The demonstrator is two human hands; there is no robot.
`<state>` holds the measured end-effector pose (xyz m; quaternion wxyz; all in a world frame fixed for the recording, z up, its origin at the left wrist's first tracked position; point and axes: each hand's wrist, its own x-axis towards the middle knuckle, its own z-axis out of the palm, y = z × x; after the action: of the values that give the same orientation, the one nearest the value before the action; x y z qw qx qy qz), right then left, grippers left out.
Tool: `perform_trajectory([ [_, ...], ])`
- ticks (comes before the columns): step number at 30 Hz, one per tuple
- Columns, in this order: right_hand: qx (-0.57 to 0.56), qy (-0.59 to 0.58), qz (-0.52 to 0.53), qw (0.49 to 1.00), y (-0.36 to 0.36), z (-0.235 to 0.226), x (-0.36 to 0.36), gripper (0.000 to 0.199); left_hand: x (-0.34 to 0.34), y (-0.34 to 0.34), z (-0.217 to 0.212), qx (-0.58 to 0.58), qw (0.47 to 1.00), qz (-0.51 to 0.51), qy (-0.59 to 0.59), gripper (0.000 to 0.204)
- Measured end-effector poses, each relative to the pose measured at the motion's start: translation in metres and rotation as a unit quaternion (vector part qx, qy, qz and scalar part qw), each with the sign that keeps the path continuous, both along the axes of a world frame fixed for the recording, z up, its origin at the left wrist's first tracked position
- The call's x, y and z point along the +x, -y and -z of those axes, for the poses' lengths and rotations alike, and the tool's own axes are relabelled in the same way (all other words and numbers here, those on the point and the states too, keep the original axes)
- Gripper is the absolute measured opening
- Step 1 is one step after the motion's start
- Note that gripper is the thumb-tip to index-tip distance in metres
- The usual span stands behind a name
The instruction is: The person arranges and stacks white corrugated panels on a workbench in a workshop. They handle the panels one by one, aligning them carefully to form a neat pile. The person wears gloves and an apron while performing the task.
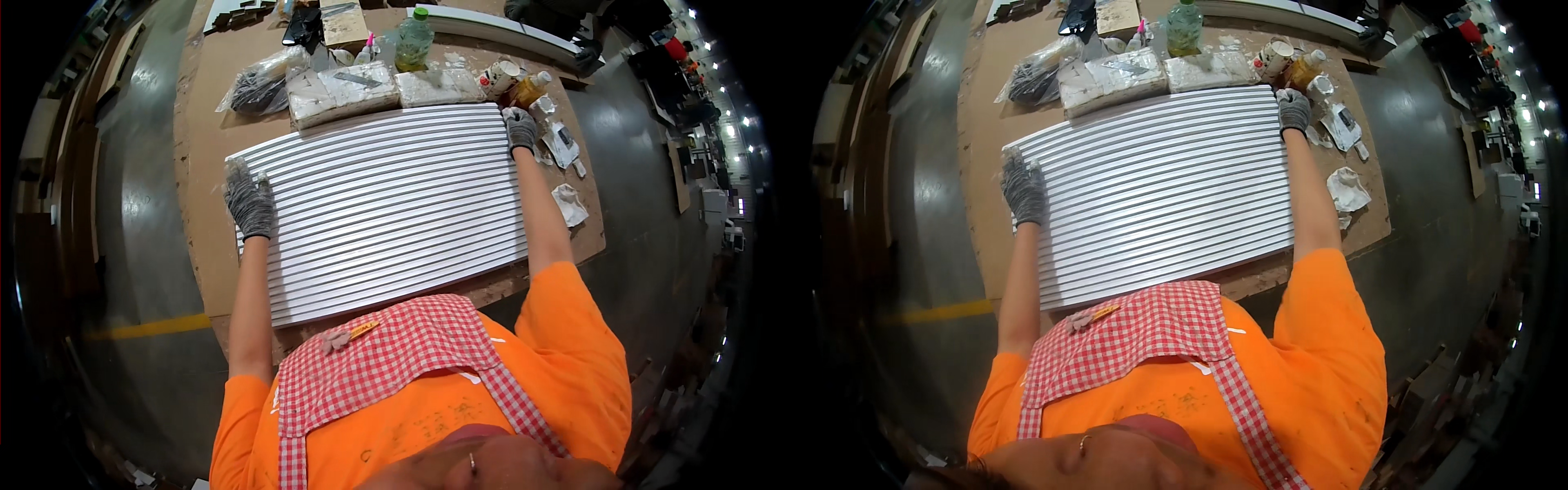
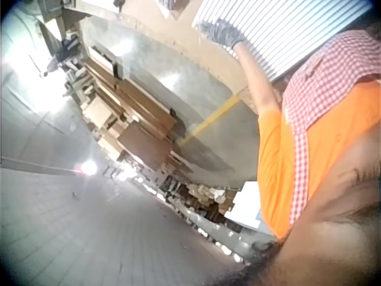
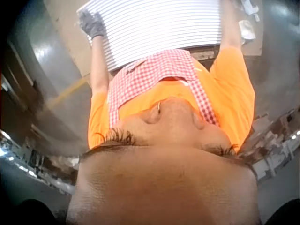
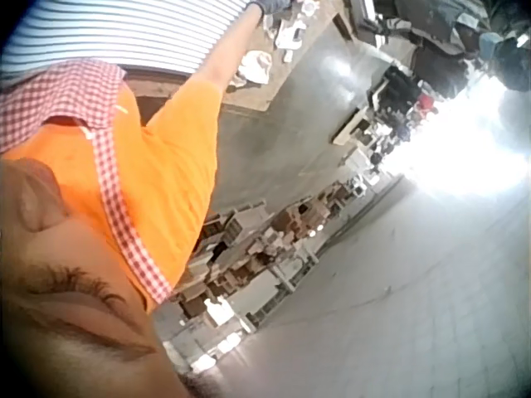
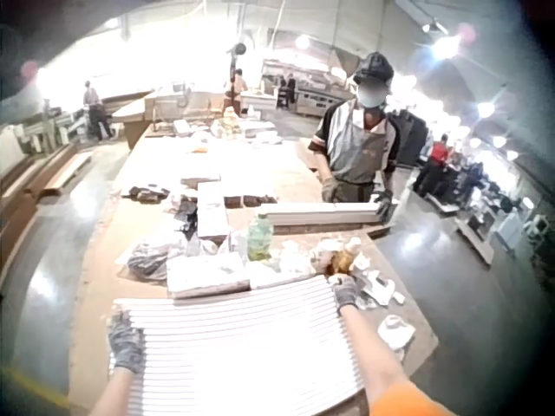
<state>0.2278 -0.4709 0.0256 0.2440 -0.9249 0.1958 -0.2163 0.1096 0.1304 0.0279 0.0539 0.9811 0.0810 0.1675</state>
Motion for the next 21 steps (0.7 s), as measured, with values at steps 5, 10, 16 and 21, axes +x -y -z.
perform_trajectory([
  [5, -0.007, 0.046, -0.035, 0.998, -0.004, 0.003, -0.001, 0.027, 0.0, -0.012, 0.005, -0.015, 1.0, 0.009, -0.021, 0.061],
  [10, 0.032, -0.008, 0.04, 0.999, 0.007, -0.005, -0.011, 0.029, -0.019, -0.046, -0.015, -0.173, 0.983, 0.013, 0.059, 0.057],
  [16, -0.141, -0.033, -0.07, 0.987, -0.051, -0.034, -0.021, 0.02, -0.099, -0.245, 0.057, -0.18, 0.919, -0.316, 0.153, 0.05],
  [21, -0.04, -0.08, -0.1, 0.991, -0.091, -0.035, -0.032, 0.018, -0.148, -0.235, 0.076, -0.196, 0.884, -0.421, -0.049, 0.054],
])
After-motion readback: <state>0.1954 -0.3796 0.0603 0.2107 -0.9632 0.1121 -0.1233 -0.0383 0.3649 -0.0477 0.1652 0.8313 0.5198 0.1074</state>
